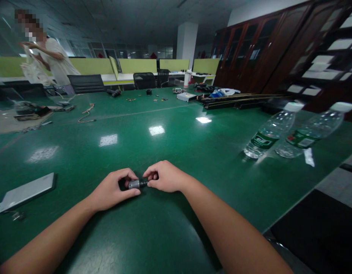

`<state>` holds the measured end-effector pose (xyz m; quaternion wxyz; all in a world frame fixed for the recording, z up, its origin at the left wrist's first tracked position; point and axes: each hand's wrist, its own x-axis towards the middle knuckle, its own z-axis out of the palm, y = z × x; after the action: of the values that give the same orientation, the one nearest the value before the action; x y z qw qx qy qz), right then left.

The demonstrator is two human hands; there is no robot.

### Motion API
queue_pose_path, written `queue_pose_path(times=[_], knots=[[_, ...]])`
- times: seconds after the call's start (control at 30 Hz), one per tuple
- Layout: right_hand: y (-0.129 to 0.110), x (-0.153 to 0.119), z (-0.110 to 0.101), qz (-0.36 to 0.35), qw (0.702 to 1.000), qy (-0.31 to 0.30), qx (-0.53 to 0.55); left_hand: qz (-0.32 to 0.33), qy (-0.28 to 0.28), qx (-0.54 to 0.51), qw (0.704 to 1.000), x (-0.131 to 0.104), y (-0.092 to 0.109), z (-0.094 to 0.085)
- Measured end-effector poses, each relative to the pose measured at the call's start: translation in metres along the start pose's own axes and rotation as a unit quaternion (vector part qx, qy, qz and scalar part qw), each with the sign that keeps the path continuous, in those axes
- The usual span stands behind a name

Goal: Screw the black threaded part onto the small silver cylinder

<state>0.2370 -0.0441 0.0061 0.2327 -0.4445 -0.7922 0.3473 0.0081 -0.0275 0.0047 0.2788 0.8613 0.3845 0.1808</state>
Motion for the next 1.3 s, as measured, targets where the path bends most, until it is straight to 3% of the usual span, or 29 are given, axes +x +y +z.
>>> queue_pose_path(times=[0.4,1.3], knots=[[-0.0048,0.0004,0.0044,-0.044,0.995,0.001,-0.09,0.01,0.0,0.016,1.0,0.0017,0.0003,0.0008],[-0.0041,-0.0012,0.0038,-0.053,0.994,0.004,-0.101,0.013,0.005,0.013,1.0,0.0022,0.0008,0.0019]])
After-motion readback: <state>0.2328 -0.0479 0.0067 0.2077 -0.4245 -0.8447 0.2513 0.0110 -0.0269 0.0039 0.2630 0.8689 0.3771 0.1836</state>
